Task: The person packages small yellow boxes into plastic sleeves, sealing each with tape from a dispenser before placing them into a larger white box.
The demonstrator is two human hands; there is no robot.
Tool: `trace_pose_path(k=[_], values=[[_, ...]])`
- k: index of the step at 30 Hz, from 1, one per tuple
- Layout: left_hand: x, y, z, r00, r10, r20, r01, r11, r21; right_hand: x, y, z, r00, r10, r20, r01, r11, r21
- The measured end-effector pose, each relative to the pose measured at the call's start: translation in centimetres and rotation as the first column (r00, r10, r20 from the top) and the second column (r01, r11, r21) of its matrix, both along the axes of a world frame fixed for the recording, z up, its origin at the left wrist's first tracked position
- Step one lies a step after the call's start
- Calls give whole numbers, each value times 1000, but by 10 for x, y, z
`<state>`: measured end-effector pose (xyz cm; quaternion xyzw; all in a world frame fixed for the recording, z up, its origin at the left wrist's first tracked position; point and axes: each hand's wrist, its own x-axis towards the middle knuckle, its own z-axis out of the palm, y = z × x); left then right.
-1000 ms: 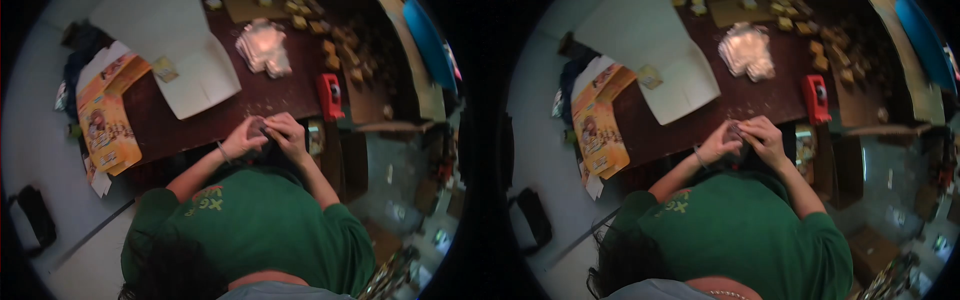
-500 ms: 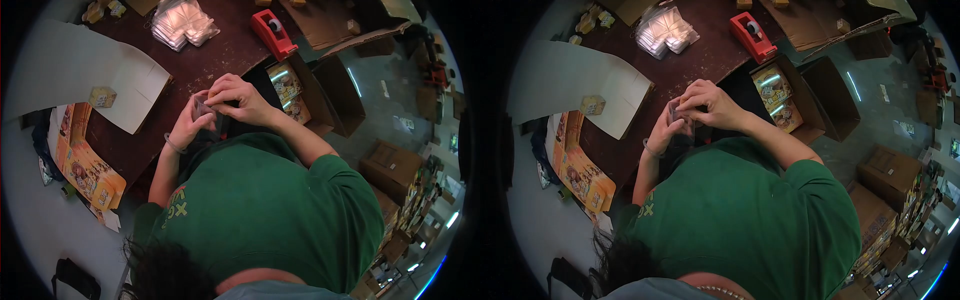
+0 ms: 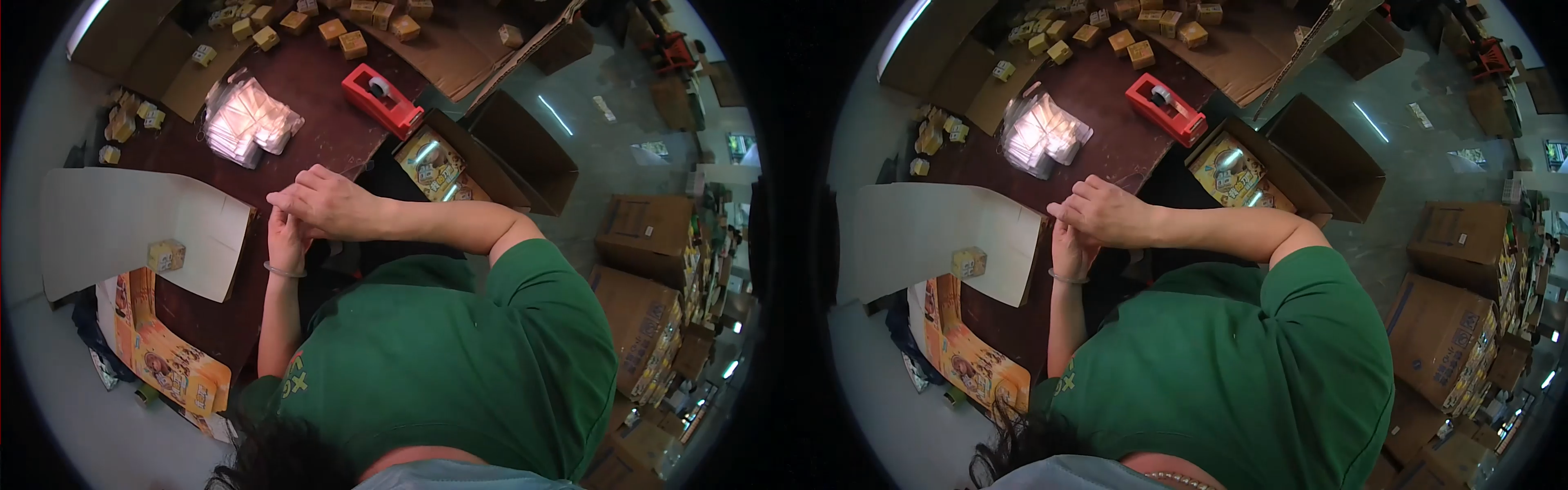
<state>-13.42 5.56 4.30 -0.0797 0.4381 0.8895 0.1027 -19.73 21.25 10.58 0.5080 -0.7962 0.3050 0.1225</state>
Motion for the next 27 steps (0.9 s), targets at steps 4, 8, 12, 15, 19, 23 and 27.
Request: trace_pose_path(k=[4, 8, 12, 15, 19, 23, 27], values=[[-2, -4, -3, 981, 34, 191, -55, 993, 105, -69, 23, 35, 992, 64, 109, -48, 989, -141], [-4, -19, -9, 952, -66, 300, -36, 946, 322, -217, 75, 2, 832, -548, 91, 526, 830, 188], [-16, -4, 1, 930, -127, 344, 13, 949, 316, -307, 101, -83, 892, -438, 109, 367, 844, 390], [-22, -5, 7, 934, -210, 288, 88, 919, 383, -287, 90, -49, 830, -497, 251, 366, 827, 427], [-27, -14, -5, 936, -320, 150, 235, 880, 412, -210, 75, 18, 570, 45, 820, 192, 964, -186], [-39, -5, 19, 925, -380, 18, 328, 820, 469, -111, 33, 22, 514, 329, 792, -103, 940, -324], [-40, -12, 20, 934, -355, 49, 293, 835, 465, -69, 15, -9, 386, 334, 860, 65, 920, -387]])
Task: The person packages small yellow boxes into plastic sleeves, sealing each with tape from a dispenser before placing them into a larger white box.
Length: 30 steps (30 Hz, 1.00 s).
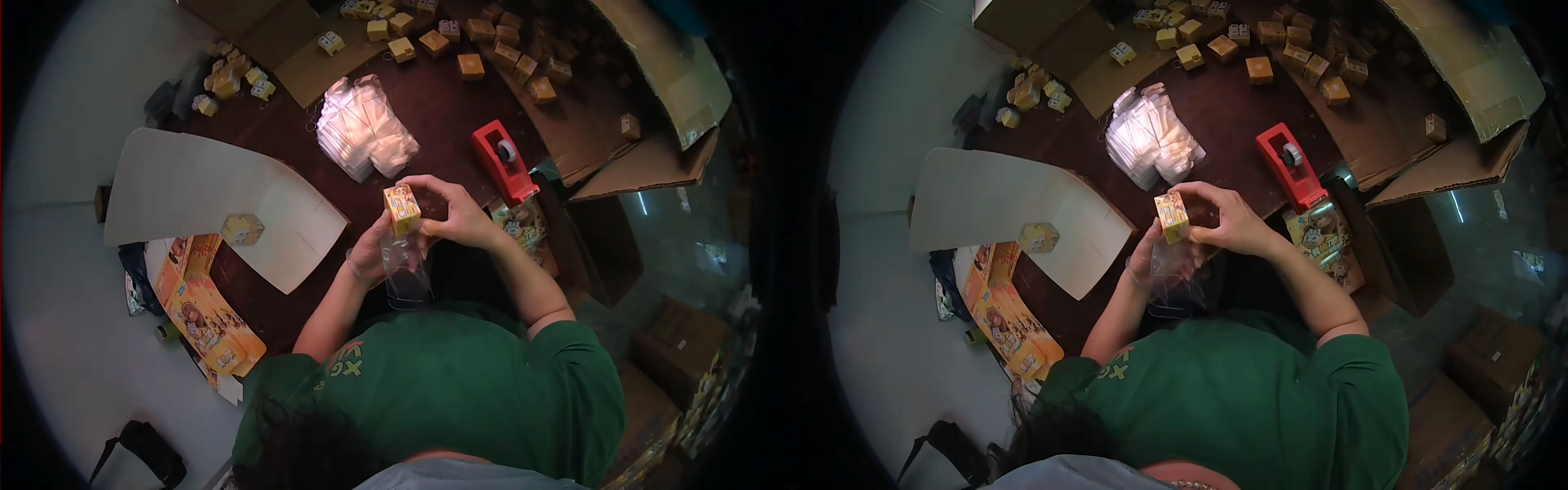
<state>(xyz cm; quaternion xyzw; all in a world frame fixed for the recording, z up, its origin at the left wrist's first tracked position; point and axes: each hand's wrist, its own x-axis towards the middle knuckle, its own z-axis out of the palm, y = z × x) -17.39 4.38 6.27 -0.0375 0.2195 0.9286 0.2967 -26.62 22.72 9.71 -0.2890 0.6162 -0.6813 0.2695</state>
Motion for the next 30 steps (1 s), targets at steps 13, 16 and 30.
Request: trace_pose_path(k=[13, 16, 30], values=[[74, 3, -8, 963, 229, -139, -174, 929, 327, 54, -28, 20, 951, 254, 178, -268, 962, 59], [92, -9, -2, 950, 274, -146, -208, 911, 358, 70, -50, 30, 958, 276, 81, -281, 958, 63], [156, -32, 10, 857, 448, -255, -294, 831, 473, 143, -93, 67, 951, 306, 51, -310, 934, 175]])
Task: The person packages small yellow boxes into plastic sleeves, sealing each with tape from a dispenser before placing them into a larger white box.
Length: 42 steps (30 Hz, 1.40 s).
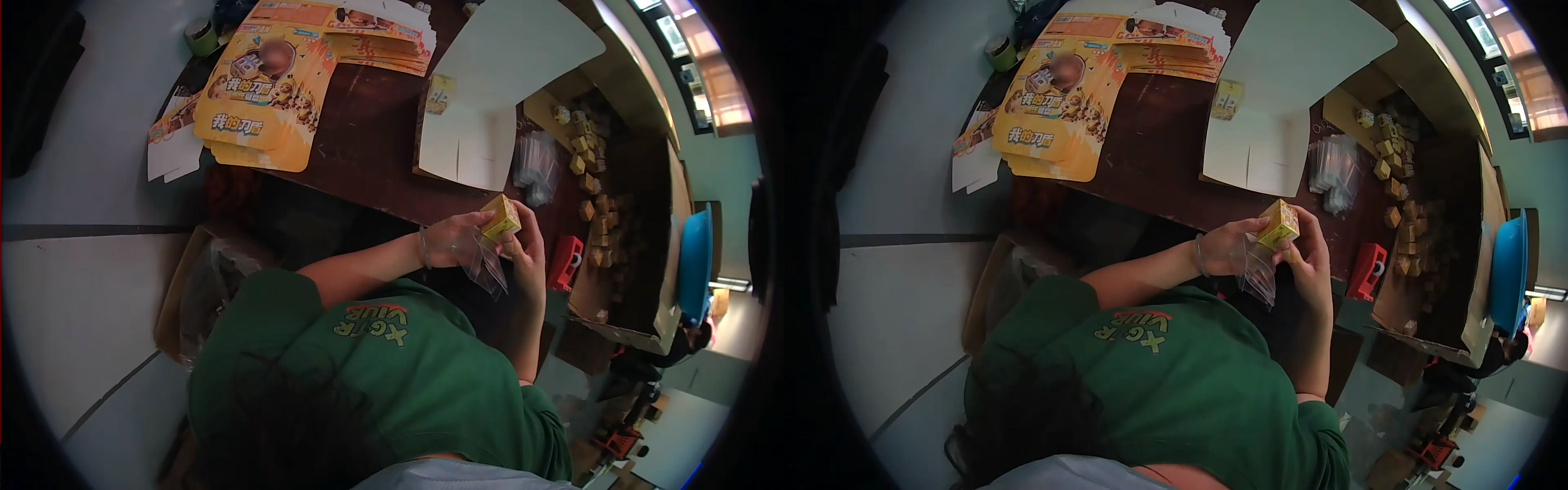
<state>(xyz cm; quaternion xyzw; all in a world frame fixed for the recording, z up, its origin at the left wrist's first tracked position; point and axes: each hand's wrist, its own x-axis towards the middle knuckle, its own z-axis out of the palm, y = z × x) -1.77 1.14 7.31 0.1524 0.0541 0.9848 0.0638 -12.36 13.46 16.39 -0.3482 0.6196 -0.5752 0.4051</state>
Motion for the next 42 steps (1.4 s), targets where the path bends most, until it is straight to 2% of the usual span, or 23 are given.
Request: trace_pose_path(k=[8, 12, 13, 14, 15, 17, 20, 21, 24, 25, 28, 30, 33, 34, 37, 38, 40, 41, 42], values=[[-7, 19, -5, 997, -65, 30, 67, 996, -56, 1, 27, -4, 1000, -15, -24, 14, 998, -61], [-16, 25, -6, 996, -75, 48, 74, 997, 25, -13, 34, -10, 997, -53, -53, 48, 995, -91], [-17, 21, -10, 993, -110, 45, 108, 993, 49, -14, 33, -6, 999, -51, -1, 51, 996, -68], [-22, 17, -16, 990, -133, 55, 129, 989, 71, -21, 32, -18, 993, -71, -91, 57, 988, -147], [-26, 15, -23, 984, -162, 68, 156, 983, 96, -23, 32, -19, 992, -88, -88, 75, 987, -144], [-29, 11, -10, 974, -77, 213, 96, 992, -81, -28, 34, -24, 994, -103, -34, 96, 979, -178], [-37, 5, -4, 963, -74, 257, 133, 966, -220, -40, 42, -31, 998, -27, -54, 11, 963, -271], [-41, 2, -3, 965, -100, 241, 163, 953, -255, -45, 48, -28, 994, 36, 101, -8, 964, -267], [-53, -1, -3, 952, -113, 283, 218, 901, -374, -61, 59, -20, 975, 75, 209, -35, 981, -189], [-58, -1, -7, 945, -147, 293, 250, 900, -357, -69, 63, -23, 972, 77, 222, -38, 984, -177], [-71, 4, -7, 945, -189, 267, 287, 870, -401, -92, 69, -35, 993, 86, 83, -68, 977, -201], [-79, 9, -5, 939, -237, 248, 316, 879, -357, -100, 75, -32, 996, 85, 11, -82, 978, -190], [-88, 18, -6, 915, -302, 266, 380, 867, -321, -104, 82, -17, 964, 97, 248, -61, 987, -148], [-88, 21, -6, 904, -321, 283, 404, 859, -314, -107, 79, -32, 975, 139, 175, -107, 977, -183], [-90, 28, -5, 895, -281, 346, 380, 887, -261, -107, 78, -31, 990, 59, 131, -37, 986, -163], [-93, 27, -12, 926, -285, 247, 352, 888, -295, -102, 75, -38, 971, -149, 184, 181, 969, -167], [-94, 32, -11, 914, -98, 394, 262, 882, -391, -88, 69, -43, 916, -397, -50, 391, 914, -108], [-93, 34, -10, 889, 3, 457, 223, 870, -440, -80, 64, -59, 862, -435, -260, 384, 896, -224], [-93, 32, -3, 904, -87, 418, 238, 916, -324, -75, 65, -59, 868, -416, -269, 362, 904, -229]])
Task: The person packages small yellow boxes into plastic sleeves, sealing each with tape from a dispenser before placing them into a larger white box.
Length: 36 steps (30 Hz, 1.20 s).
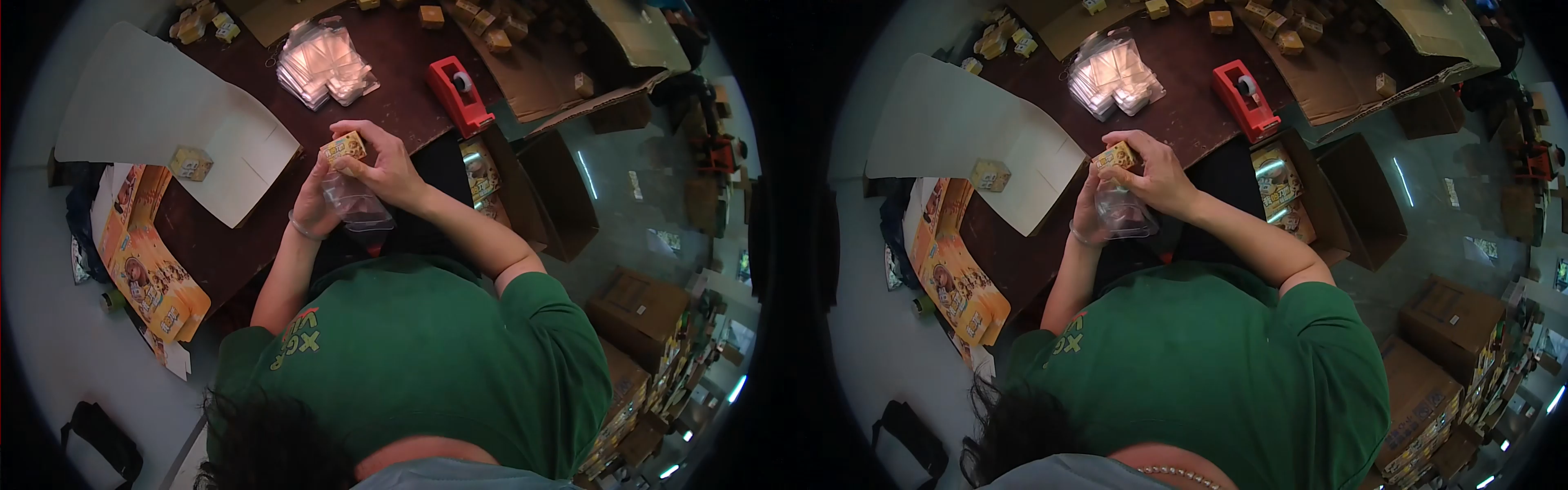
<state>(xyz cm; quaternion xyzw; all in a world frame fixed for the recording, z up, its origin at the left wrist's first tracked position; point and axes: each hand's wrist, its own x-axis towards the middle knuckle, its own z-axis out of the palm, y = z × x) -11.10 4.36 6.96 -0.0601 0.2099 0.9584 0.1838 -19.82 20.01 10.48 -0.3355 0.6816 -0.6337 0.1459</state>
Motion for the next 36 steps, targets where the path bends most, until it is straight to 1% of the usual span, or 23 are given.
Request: trace_pose_path(k=[2, 3, 5, 6, 7, 8, 9, 10, 11, 12, 13, 14, 16, 17, 19, 21, 22, 23, 25, 28, 32, 34, 36], values=[[-6, -11, 2, 997, -62, -45, 63, 998, 6, 3, 8, 1, 998, 45, -33, -45, 999, -2], [-6, -16, 2, 993, -96, -62, 96, 995, 9, -6, 19, 8, 934, 298, 196, -275, 952, -136], [-3, -18, 4, 984, -171, -56, 166, 981, -97, -18, 31, 16, 892, 428, 144, -424, 904, -59], [-3, -18, 6, 977, -211, -45, 202, 967, -154, -26, 33, 20, 872, 486, -63, -481, 873, 81], [-4, -19, 6, 967, -251, -35, 238, 948, -212, -26, 35, 28, 856, 517, 8, -514, 849, 121], [-6, -22, 0, 954, -295, -54, 284, 946, -152, -29, 34, 38, 836, 544, 74, -548, 821, 160], [-6, -20, 1, 970, -242, -22, 240, 968, -71, -33, 33, 46, 812, 568, 137, -584, 787, 198], [-5, -15, 2, 982, -190, 18, 190, 982, 10, -37, 36, 48, 846, 523, 106, -533, 818, 214], [-5, -10, 3, 988, -140, 61, 134, 987, 89, -42, 41, 43, 909, 417, -23, -410, 901, 144], [-11, -8, 7, 1000, -18, 4, 18, 999, 49, -43, 45, 40, 930, 296, 217, -281, 955, -100], [-11, -13, -3, 992, 122, 31, -124, 990, 71, -48, 54, 51, 959, 187, 213, -162, 979, -126], [-10, -21, -19, 963, 262, 61, -267, 960, 90, -44, 59, 50, 926, 142, 349, -59, 969, -239], [-9, -30, -30, 932, 359, 43, -359, 933, -10, -25, 63, 47, 857, 260, 444, -88, 925, -371], [-10, -28, -27, 920, 390, 29, -388, 920, -59, -13, 59, 47, 853, 271, 446, -134, 940, -315], [-10, -23, -16, 906, 422, -22, -420, 891, -174, 5, 41, 44, 870, 154, 468, -23, 962, -274], [-11, -19, -6, 898, 427, -107, -439, 847, -300, 8, 32, 43, 982, -100, 161, 110, 993, -51], [-12, -18, -5, 876, 454, -164, -483, 821, -306, 8, 28, 43, 980, -198, -23, 199, 979, 43], [-14, -17, -2, 851, 485, -198, -524, 788, -321, 12, 24, 36, 952, -254, -170, 268, 961, 69], [-12, -15, 5, 796, 546, -261, -605, 714, -352, 22, 15, 30, 888, -262, -379, 310, 948, 72], [-5, -20, 3, 779, 536, -325, -625, 696, -352, 17, 18, 29, 916, -183, -356, 223, 972, 74], [3, -21, 12, 789, 512, -339, -612, 703, -361, 20, 15, 31, 951, -113, -287, 129, 991, 35], [4, -23, 15, 792, 518, -323, -610, 693, -384, 22, 14, 31, 964, -118, -236, 130, 991, 36], [4, -24, 13, 793, 491, -361, -608, 678, -413, 23, 14, 31, 982, -123, -147, 126, 992, 15]])
